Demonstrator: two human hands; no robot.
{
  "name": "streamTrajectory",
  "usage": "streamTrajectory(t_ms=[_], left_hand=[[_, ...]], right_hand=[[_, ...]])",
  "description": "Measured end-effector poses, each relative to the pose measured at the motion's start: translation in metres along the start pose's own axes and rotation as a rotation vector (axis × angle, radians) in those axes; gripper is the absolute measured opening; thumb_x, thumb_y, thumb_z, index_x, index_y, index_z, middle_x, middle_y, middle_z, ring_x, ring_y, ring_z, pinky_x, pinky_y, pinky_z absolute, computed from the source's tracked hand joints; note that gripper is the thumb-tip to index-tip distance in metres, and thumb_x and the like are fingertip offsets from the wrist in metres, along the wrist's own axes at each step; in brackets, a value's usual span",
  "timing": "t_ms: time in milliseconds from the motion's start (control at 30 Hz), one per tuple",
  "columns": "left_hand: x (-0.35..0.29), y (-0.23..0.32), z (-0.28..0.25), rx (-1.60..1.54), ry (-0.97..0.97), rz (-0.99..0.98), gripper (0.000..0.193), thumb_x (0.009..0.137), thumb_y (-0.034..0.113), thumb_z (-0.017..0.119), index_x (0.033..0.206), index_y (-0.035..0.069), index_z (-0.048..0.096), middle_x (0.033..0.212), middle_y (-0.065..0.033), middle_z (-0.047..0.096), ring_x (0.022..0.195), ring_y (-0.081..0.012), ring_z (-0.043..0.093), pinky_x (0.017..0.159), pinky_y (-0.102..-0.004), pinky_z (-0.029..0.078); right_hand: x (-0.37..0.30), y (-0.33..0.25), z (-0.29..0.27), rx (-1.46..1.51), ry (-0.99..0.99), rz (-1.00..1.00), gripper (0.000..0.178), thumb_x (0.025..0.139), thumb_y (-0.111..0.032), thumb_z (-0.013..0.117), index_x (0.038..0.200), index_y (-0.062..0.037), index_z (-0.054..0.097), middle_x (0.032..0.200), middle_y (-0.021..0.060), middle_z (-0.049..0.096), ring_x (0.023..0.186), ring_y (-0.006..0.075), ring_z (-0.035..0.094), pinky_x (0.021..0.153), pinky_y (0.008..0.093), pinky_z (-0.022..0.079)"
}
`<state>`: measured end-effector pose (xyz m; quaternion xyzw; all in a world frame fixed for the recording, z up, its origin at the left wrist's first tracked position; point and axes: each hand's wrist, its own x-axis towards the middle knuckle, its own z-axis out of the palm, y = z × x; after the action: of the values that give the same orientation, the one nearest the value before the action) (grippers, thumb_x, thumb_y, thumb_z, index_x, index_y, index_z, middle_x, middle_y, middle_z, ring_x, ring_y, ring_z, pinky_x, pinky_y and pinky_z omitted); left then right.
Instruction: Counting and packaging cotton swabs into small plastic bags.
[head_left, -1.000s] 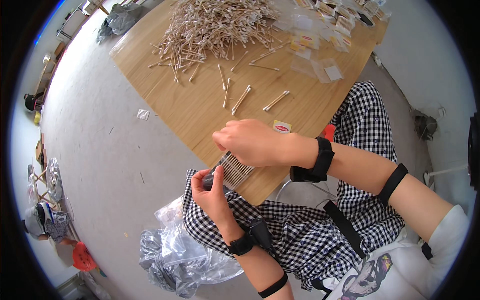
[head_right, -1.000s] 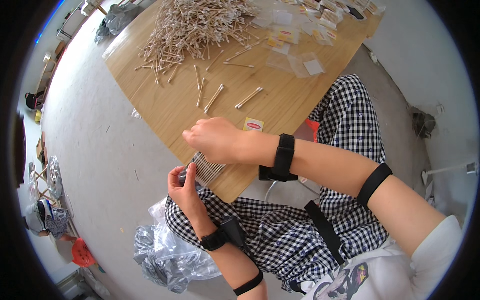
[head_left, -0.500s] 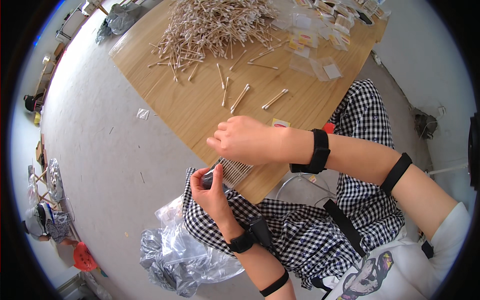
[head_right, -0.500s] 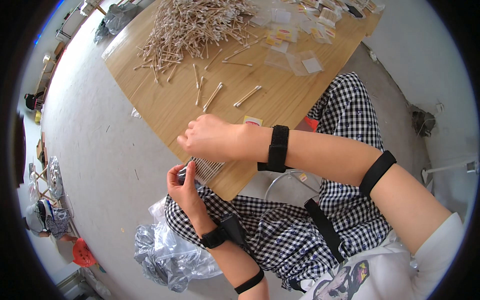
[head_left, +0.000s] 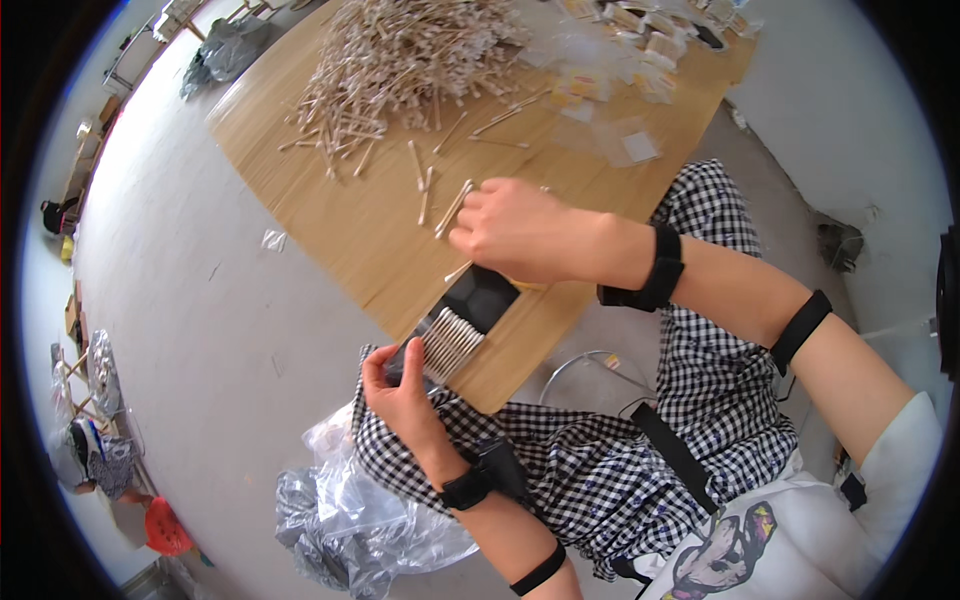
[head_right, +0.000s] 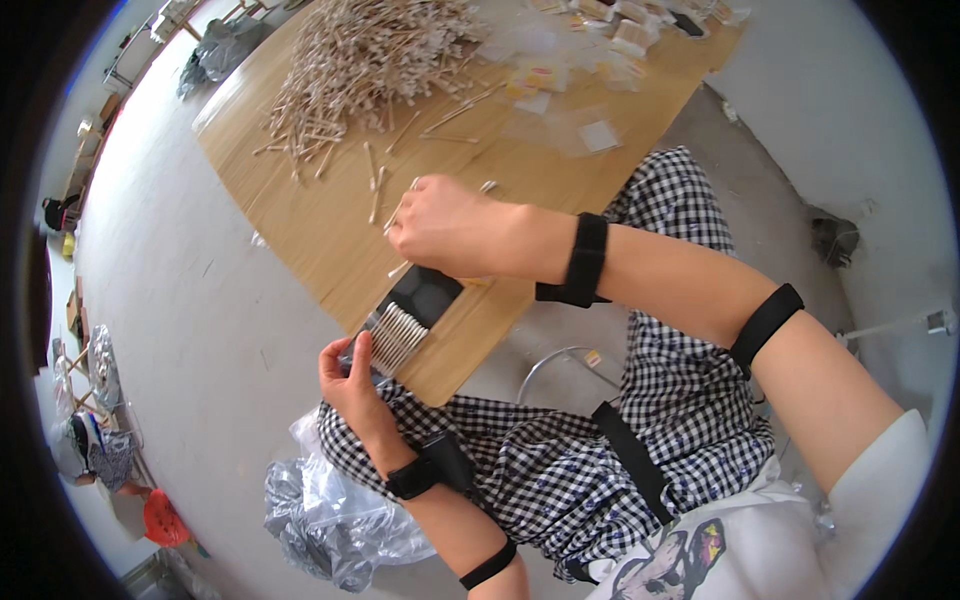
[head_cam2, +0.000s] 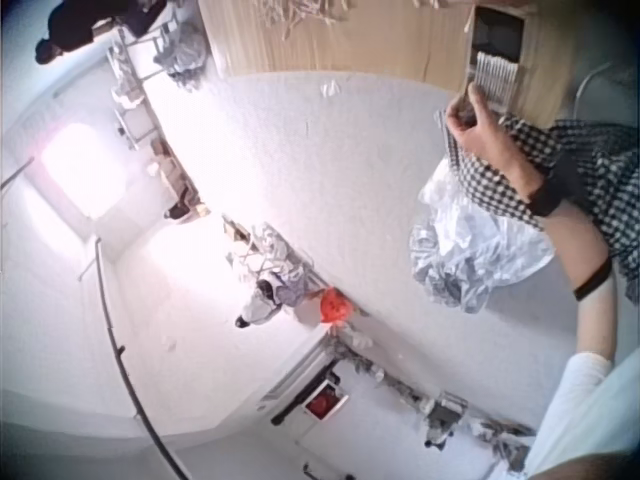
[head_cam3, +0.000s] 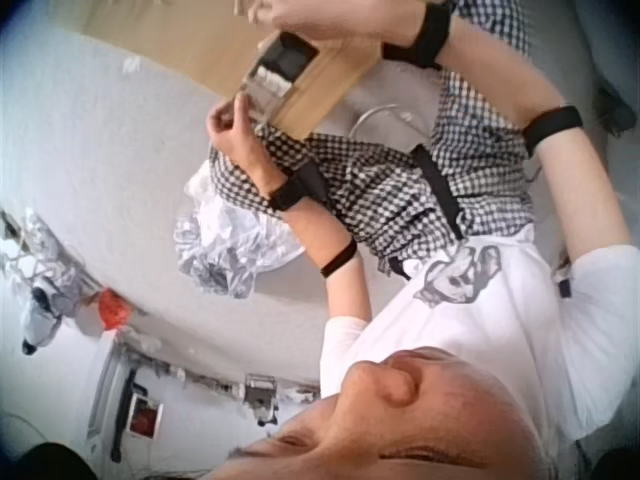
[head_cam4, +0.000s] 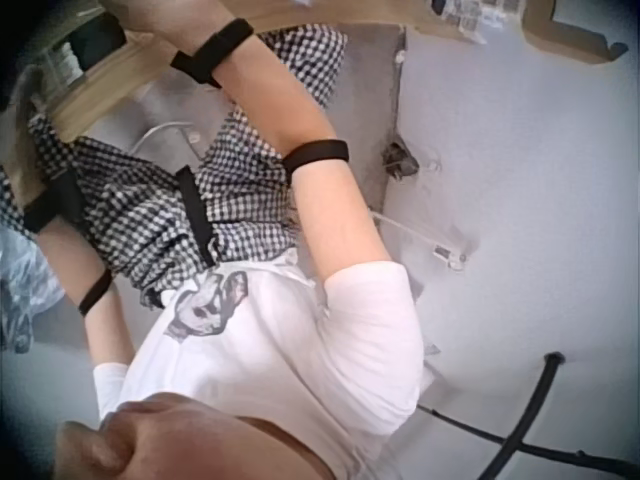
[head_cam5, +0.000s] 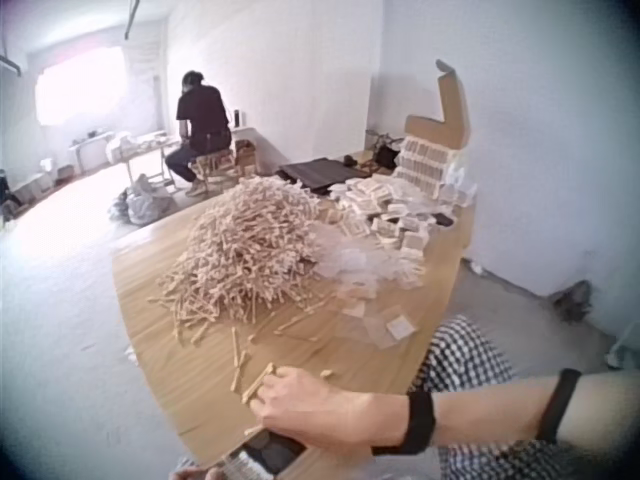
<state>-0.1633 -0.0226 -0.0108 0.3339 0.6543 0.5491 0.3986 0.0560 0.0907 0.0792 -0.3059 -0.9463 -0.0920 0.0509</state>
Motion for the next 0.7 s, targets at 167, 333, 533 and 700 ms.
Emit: streamTrajectory(t_ms=[167,333,533,700], left_hand=[[0.0,-0.006,-0.031,0.09,0.052,-0.011,0.022,0.082,0.009,0.08,0.094,0.002,0.062,0.087,0.0008,0.056,0.081,-0.0093,0.053,0.072,-0.0223,0.043],[0.003,-0.006,-0.021,-0.04,0.0,-0.039,0.019,0.087,0.006,0.075,0.097,0.001,0.059,0.09,-0.0017,0.058,0.081,-0.0104,0.058,0.074,-0.0207,0.048],[0.003,-0.006,-0.015,-0.037,0.037,-0.01,0.019,0.088,0.007,0.074,0.098,0.002,0.059,0.092,-0.0009,0.058,0.082,-0.0089,0.058,0.074,-0.0209,0.046],[0.003,-0.012,-0.013,-0.017,0.03,0.037,0.018,0.087,0.006,0.075,0.097,0.002,0.06,0.091,-0.0011,0.059,0.082,-0.0097,0.059,0.075,-0.0219,0.046]], right_hand=[[-0.084,0.046,-0.055,0.237,-0.071,0.398,0.01,0.075,-0.013,0.062,0.082,-0.0064,0.06,0.085,0.0077,0.065,0.088,0.0262,0.064,0.073,0.0391,0.05],[-0.241,0.1,-0.11,0.079,-0.267,1.115,0.014,0.078,-0.015,0.058,0.089,-0.0089,0.064,0.085,0.0069,0.069,0.08,0.0297,0.066,0.068,0.0442,0.05],[-0.353,0.124,-0.079,0.067,-0.436,1.245,0.026,0.084,-0.021,0.065,0.107,-0.0099,0.068,0.108,0.0075,0.07,0.1,0.0266,0.066,0.083,0.0392,0.053],[-0.264,0.112,-0.042,0.359,0.085,1.0,0.017,0.079,-0.01,0.064,0.095,-0.0056,0.065,0.099,0.0112,0.067,0.097,0.0268,0.065,0.082,0.0382,0.052]])
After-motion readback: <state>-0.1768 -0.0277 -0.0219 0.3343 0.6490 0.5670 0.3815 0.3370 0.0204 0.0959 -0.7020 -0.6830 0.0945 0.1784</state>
